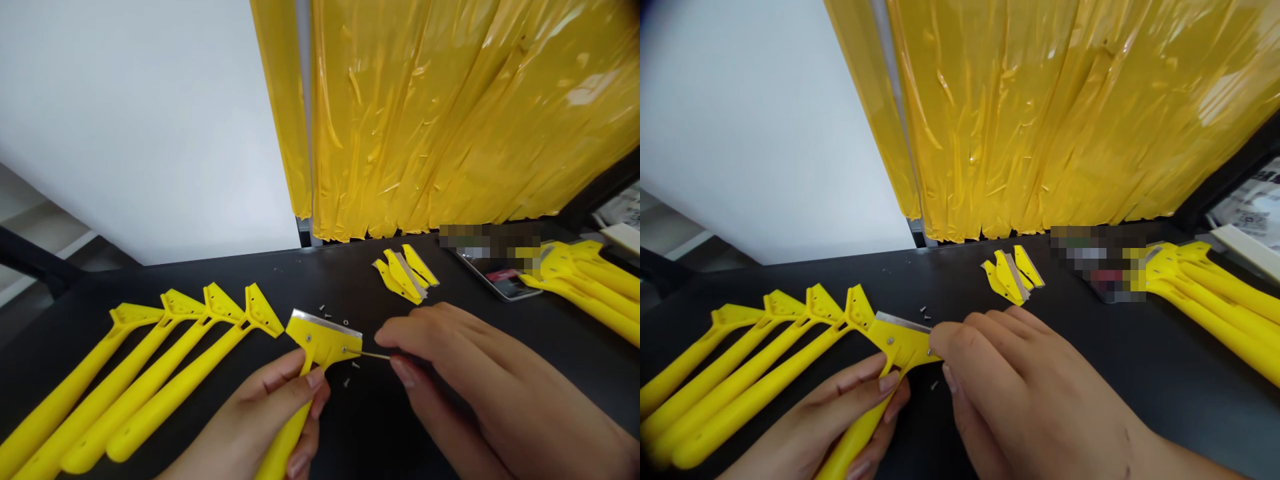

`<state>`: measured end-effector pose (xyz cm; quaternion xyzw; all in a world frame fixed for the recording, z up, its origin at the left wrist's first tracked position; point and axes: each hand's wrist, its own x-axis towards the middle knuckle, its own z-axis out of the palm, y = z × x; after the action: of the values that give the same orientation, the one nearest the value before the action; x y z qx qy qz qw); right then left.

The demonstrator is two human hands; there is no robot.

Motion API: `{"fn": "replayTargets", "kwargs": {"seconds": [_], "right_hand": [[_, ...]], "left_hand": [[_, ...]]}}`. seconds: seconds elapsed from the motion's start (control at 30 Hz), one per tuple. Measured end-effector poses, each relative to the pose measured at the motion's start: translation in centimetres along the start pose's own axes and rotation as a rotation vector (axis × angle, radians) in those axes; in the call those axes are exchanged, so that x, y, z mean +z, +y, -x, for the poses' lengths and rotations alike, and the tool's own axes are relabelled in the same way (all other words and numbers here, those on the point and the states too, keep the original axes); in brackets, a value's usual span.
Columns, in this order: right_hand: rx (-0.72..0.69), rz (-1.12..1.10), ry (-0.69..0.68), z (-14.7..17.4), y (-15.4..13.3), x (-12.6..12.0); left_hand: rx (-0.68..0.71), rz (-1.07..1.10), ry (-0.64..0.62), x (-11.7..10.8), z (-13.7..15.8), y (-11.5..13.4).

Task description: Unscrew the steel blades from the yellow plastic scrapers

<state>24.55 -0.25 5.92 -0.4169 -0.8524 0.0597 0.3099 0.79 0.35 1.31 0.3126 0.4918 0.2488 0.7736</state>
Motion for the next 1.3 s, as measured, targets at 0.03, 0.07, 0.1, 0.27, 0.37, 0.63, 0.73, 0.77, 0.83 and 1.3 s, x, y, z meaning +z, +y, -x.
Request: {"fn": "replayTargets", "kwargs": {"seconds": [0.03,0.07,0.1,0.27,0.37,0.63,0.73,0.77,0.83,1.3], "right_hand": [[-0.009,-0.004,-0.001,0.0,-0.1,0.0],[-0.010,-0.005,-0.003,-0.1,-0.1,0.0],[-0.015,-0.003,-0.001,-0.1,-0.2,0.0],[0.019,0.038,-0.001,-0.2,0.2,0.3],[-0.052,0.008,0.028,-0.1,0.6,0.1],[-0.095,-0.035,0.136,0.8,0.0,-0.4],[-0.063,-0.117,0.112,0.7,-0.2,0.0],[-0.072,-0.128,0.120,0.7,-0.2,0.2],[-0.128,-0.110,0.139,0.5,0.1,0.3],[-0.106,0.003,0.046,-0.1,0.1,0.5]], "left_hand": [[0.002,-0.002,-0.003,0.0,0.0,0.0],[0.002,0.003,-0.001,0.1,0.0,0.1],[-0.001,0.008,-0.003,0.0,0.0,0.1],[-0.012,0.008,0.003,0.0,0.1,0.1],[-0.002,0.012,0.009,0.1,-0.1,0.1],[-0.009,-0.066,-0.006,0.1,0.2,-0.3],[-0.003,-0.101,0.000,0.2,0.3,-0.2],[0.000,-0.107,0.000,0.3,0.3,-0.2],[0.005,-0.116,-0.011,0.3,0.3,-0.2],[0.048,-0.152,-0.032,0.1,0.2,-0.5]]}}
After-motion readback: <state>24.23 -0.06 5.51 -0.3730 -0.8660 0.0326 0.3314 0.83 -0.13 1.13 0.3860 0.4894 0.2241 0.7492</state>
